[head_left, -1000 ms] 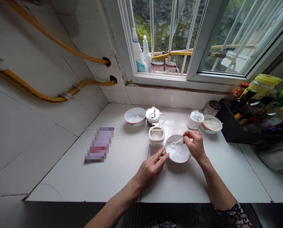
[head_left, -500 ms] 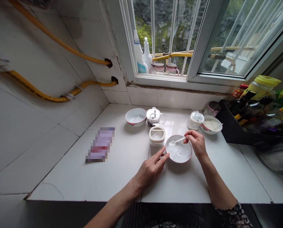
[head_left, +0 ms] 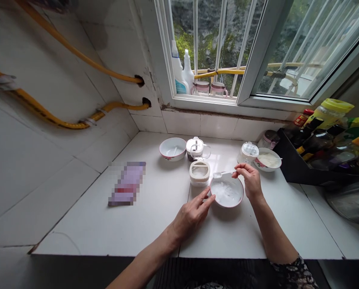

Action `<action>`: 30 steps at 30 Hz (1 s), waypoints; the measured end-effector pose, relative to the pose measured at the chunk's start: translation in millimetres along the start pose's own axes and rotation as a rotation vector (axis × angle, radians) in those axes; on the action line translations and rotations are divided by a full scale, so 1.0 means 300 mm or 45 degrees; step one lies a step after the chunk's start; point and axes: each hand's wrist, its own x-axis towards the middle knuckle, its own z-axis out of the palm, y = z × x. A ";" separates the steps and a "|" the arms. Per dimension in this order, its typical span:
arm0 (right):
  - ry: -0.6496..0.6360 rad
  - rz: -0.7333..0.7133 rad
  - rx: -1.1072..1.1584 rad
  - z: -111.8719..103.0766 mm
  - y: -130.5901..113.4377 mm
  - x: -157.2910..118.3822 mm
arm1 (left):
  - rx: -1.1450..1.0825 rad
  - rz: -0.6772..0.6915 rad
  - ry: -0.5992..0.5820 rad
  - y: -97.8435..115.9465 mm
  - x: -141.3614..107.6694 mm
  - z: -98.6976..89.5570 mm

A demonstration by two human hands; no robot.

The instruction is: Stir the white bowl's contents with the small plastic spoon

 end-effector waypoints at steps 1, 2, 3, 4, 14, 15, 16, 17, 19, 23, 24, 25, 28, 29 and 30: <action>0.002 -0.048 -0.007 0.013 -0.003 -0.003 | -0.003 -0.004 -0.004 0.001 0.001 -0.001; -0.001 -0.106 -0.024 0.029 -0.005 -0.008 | -0.006 -0.009 -0.008 0.002 0.001 -0.003; -0.007 -0.175 -0.056 0.045 -0.007 -0.015 | -0.008 -0.013 -0.011 0.003 0.002 -0.003; -0.015 -0.259 -0.107 0.062 -0.008 -0.023 | -0.008 -0.017 -0.013 0.003 0.002 -0.003; -0.162 -1.237 -0.774 0.099 -0.011 -0.070 | 0.025 -0.001 0.012 -0.002 -0.001 0.004; -0.105 -1.186 -0.739 0.088 -0.014 -0.068 | 0.025 -0.002 0.007 -0.001 0.000 0.003; -0.048 -1.109 -0.695 0.074 -0.016 -0.065 | 0.025 -0.001 0.007 0.001 0.001 0.001; 0.005 -1.017 -0.654 0.058 -0.016 -0.060 | 0.027 0.002 0.008 0.001 0.002 0.001; 0.077 -0.816 -0.601 0.023 -0.010 -0.050 | 0.027 0.004 0.018 0.002 0.003 0.001; 0.076 -0.624 -0.721 -0.032 0.017 -0.031 | 0.023 0.009 0.018 0.001 0.002 0.001; 0.067 -0.612 -0.762 -0.038 0.024 -0.029 | 0.024 0.010 0.020 0.001 0.002 0.000; 0.055 -0.608 -0.801 -0.039 0.030 -0.028 | 0.024 0.008 0.018 0.002 0.002 -0.001; 0.000 -0.612 -0.867 -0.024 0.046 -0.029 | 0.018 -0.001 0.004 0.004 0.003 -0.005; -0.021 -0.608 -0.867 -0.017 0.050 -0.031 | 0.016 -0.005 -0.001 0.004 0.004 -0.006; -0.038 -0.594 -0.859 -0.011 0.052 -0.033 | 0.014 -0.007 -0.002 0.005 0.004 -0.007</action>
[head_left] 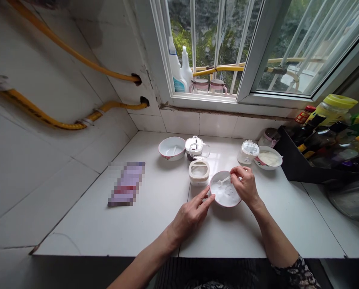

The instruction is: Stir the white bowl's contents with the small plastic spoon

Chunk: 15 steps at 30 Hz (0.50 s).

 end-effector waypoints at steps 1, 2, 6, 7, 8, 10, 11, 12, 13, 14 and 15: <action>-0.016 0.020 0.019 0.004 -0.003 -0.001 | -0.001 -0.001 0.003 0.000 0.000 0.000; -0.027 0.047 0.040 0.005 -0.005 -0.001 | 0.000 -0.001 0.005 0.000 0.000 0.000; -0.024 0.176 0.174 -0.011 -0.014 0.005 | 0.006 0.001 0.004 0.000 0.000 0.001; -0.024 0.221 0.233 -0.017 -0.016 0.008 | 0.008 -0.002 0.002 0.000 0.000 0.001; -0.027 0.274 0.300 -0.023 -0.018 0.012 | 0.009 -0.003 0.003 0.000 0.000 0.001; -0.032 0.385 0.436 -0.030 -0.021 0.018 | 0.012 0.000 0.011 0.000 0.001 0.001; -0.030 0.432 0.499 -0.031 -0.022 0.020 | 0.012 0.003 0.015 0.000 0.002 0.001; -0.026 0.470 0.558 -0.032 -0.022 0.022 | 0.013 0.004 0.018 0.000 0.002 0.001; -0.022 0.499 0.608 -0.032 -0.021 0.024 | 0.013 0.006 0.020 0.000 0.003 0.000; -0.018 0.521 0.644 -0.032 -0.019 0.025 | 0.013 0.006 0.018 -0.001 0.003 0.000; -0.015 0.535 0.660 -0.032 -0.017 0.026 | 0.011 0.006 0.012 -0.001 0.003 -0.001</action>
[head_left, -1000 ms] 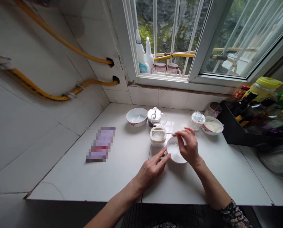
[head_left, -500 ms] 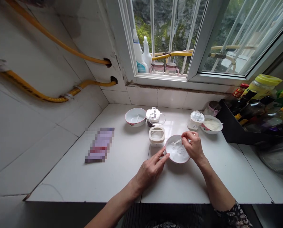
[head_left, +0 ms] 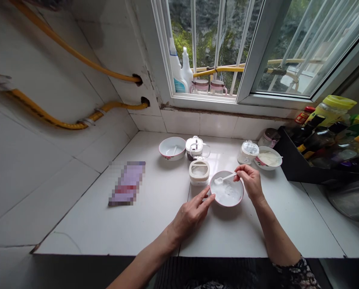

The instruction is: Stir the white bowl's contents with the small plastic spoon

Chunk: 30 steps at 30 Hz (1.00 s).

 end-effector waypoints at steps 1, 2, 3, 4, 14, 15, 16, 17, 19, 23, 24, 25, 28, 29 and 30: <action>0.006 0.007 -0.003 0.000 0.002 0.001 | -0.002 -0.001 -0.004 0.000 0.000 0.000; 0.014 0.008 -0.022 -0.001 0.003 0.002 | -0.004 0.000 -0.006 0.000 0.000 0.000; 0.021 0.004 -0.048 -0.001 0.005 0.002 | -0.006 0.001 -0.006 0.000 0.000 0.000; 0.026 -0.003 -0.073 -0.001 0.005 0.001 | -0.009 0.001 -0.005 0.000 -0.001 0.000; -0.032 -0.046 -0.131 0.010 -0.001 -0.011 | -0.013 -0.005 0.000 0.000 -0.003 0.004; -0.034 -0.062 -0.145 0.011 -0.001 -0.012 | -0.014 -0.009 -0.004 0.000 -0.003 0.004; -0.034 -0.084 -0.166 0.011 -0.002 -0.013 | -0.016 -0.012 -0.006 0.000 -0.003 0.004; -0.036 -0.113 -0.192 0.011 -0.002 -0.014 | -0.017 -0.012 -0.006 0.001 -0.003 0.003; -0.040 -0.184 -0.260 0.012 -0.003 -0.016 | -0.021 -0.012 -0.012 0.001 -0.002 0.000; -0.016 -0.306 -0.395 0.012 -0.002 -0.017 | -0.022 -0.011 -0.014 0.001 0.000 -0.003; -0.011 -0.324 -0.414 0.011 -0.001 -0.016 | -0.019 -0.010 -0.016 0.001 0.000 -0.003; -0.011 -0.335 -0.424 0.011 0.000 -0.016 | -0.014 -0.007 -0.015 0.001 0.000 -0.003; -0.018 -0.352 -0.434 0.012 0.005 -0.017 | -0.007 -0.009 -0.016 0.001 -0.002 -0.002; -0.021 -0.352 -0.433 0.014 0.007 -0.018 | -0.007 -0.012 -0.017 0.001 -0.002 -0.001; -0.029 -0.350 -0.430 0.016 0.008 -0.020 | -0.008 -0.014 -0.023 0.001 -0.003 -0.001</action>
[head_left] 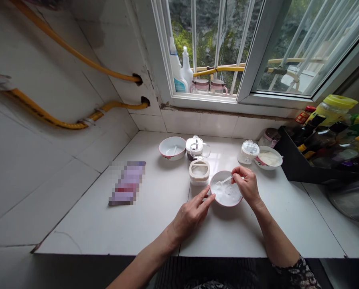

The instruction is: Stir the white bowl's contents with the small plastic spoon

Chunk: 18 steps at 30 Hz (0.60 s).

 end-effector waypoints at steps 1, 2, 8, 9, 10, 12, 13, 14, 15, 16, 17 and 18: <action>-0.013 0.004 0.008 0.003 -0.001 -0.002 | -0.001 -0.001 -0.006 0.000 -0.001 0.000; -0.030 0.014 0.023 0.006 -0.002 -0.005 | -0.002 -0.002 -0.008 0.000 -0.001 0.000; -0.117 0.200 0.270 0.009 -0.014 -0.007 | -0.005 -0.001 0.002 0.000 -0.002 0.001; -0.117 0.231 0.316 0.007 -0.015 -0.005 | -0.006 -0.002 -0.001 0.000 -0.002 0.001; -0.109 0.256 0.353 0.004 -0.014 -0.002 | -0.007 -0.004 -0.002 -0.001 -0.002 0.001; -0.073 0.288 0.403 -0.003 -0.013 0.003 | -0.005 -0.001 0.002 -0.001 -0.001 0.002; -0.052 0.298 0.416 -0.006 -0.012 0.006 | -0.004 0.002 0.007 -0.001 -0.001 0.003; -0.034 0.308 0.424 -0.008 -0.011 0.008 | -0.003 0.007 0.014 -0.001 -0.001 0.004; -0.020 0.315 0.426 -0.010 -0.011 0.010 | -0.003 0.012 0.019 -0.001 0.000 0.004; -0.013 0.322 0.427 -0.011 -0.011 0.011 | -0.002 0.016 0.023 -0.001 0.000 0.004; -0.010 0.329 0.428 -0.012 -0.011 0.012 | 0.000 0.016 0.022 -0.001 0.000 0.004; -0.009 0.338 0.436 -0.012 -0.012 0.013 | 0.003 0.013 0.018 -0.001 0.000 0.004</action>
